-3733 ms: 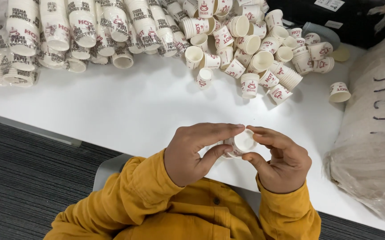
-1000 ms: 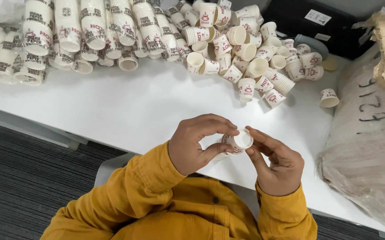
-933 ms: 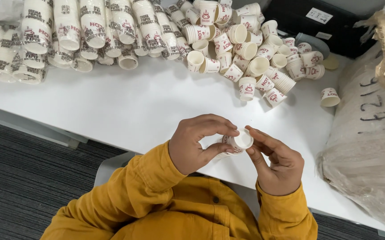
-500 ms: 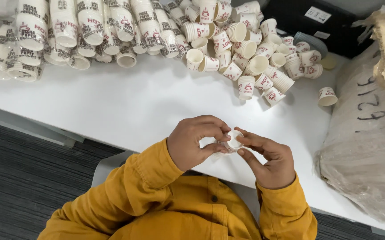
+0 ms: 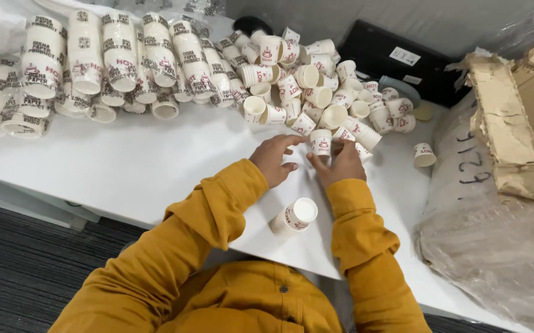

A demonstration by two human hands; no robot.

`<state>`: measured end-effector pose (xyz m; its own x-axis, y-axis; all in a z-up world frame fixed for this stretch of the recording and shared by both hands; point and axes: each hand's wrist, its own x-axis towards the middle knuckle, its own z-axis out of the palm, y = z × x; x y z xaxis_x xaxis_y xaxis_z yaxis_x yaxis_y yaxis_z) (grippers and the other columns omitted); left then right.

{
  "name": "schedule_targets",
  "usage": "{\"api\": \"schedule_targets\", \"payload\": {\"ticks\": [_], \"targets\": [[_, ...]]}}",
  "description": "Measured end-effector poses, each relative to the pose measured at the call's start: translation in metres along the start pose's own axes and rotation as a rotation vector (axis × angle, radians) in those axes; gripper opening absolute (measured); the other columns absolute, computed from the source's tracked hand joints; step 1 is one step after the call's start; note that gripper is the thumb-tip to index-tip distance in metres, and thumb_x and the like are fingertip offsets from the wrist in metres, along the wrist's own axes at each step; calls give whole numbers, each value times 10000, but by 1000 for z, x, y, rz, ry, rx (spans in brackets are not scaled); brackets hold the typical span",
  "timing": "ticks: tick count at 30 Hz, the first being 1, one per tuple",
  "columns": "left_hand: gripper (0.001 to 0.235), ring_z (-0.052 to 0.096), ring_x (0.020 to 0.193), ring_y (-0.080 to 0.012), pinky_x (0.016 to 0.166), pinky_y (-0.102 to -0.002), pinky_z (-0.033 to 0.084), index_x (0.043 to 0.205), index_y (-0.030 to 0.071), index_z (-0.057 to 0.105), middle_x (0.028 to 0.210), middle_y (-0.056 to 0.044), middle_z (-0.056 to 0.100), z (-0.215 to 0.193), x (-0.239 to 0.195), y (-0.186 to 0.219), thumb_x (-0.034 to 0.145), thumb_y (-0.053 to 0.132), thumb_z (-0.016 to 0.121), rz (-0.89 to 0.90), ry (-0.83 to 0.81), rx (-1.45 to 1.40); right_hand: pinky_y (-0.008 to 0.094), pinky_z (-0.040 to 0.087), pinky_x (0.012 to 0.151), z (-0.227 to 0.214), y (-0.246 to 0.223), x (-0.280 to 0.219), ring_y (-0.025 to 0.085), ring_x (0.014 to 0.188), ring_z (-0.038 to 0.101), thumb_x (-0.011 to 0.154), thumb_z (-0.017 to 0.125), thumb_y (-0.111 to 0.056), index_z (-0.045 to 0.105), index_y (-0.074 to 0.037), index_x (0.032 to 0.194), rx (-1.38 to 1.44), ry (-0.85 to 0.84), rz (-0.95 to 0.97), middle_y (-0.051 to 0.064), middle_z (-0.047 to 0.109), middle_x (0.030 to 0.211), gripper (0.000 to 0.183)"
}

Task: Organizing and handling small paper cups, removing plastic sleeves, and stacking them.

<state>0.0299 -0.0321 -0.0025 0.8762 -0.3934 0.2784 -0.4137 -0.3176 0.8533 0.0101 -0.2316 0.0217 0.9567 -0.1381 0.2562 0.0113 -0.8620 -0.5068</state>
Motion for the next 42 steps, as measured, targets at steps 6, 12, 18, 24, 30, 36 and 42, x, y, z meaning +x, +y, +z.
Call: {"api": "schedule_targets", "payload": {"ticks": [6,12,18,24,30,36,42], "targets": [[770,665,1145,-281,950,-379,570,1434,155,524,1388,-108,589,-6,-9,7,738,15,820,-35,58,28,386,555,813,-6,8,-7,267,924,696,857,846,-286,644,-68,1224,-56,-23,22,94,735,1061,472],[819,595,1235,-380,1020,-439,500,1433,92,534,1391,-165,587,-1,-14,1,710,206,900,282,141,154,299,595,829,-12,12,-20,172,1041,704,873,775,-56,637,-27,1271,500,-127,-241,76,681,1268,423],[579,672,1119,-308,985,-416,541,1278,107,671,1235,-104,704,-3,-13,7,763,294,857,-24,43,183,285,574,862,-1,24,-15,156,1080,655,936,731,-38,581,5,1345,725,-199,-233,85,646,1307,437],[537,579,1163,-340,1013,-445,471,1130,67,710,1254,-111,652,-4,-4,-7,701,322,910,-100,120,439,289,554,939,-7,42,-4,148,1136,626,1009,672,-58,556,13,1428,899,-149,-216,81,642,1316,441],[641,551,1166,-360,1018,-445,461,1184,24,667,1295,-144,583,-11,-11,-1,657,281,927,-85,271,424,340,566,994,-39,36,-15,179,1181,626,1025,586,-6,497,39,1490,1135,-211,-249,110,622,1362,475],[479,686,1135,-274,982,-357,561,1302,86,663,1277,-119,685,-32,-41,65,875,200,847,250,309,-150,359,510,1103,-98,-1,-58,213,1270,611,1019,572,41,480,64,1496,1125,-223,-340,152,608,1401,487],[360,739,1098,-194,990,-302,587,1301,124,716,1203,-70,751,-46,-70,125,953,141,805,375,47,-363,345,520,1113,-105,-43,-91,207,1279,627,943,695,51,491,3,1358,959,-210,-427,171,620,1374,465]]}}
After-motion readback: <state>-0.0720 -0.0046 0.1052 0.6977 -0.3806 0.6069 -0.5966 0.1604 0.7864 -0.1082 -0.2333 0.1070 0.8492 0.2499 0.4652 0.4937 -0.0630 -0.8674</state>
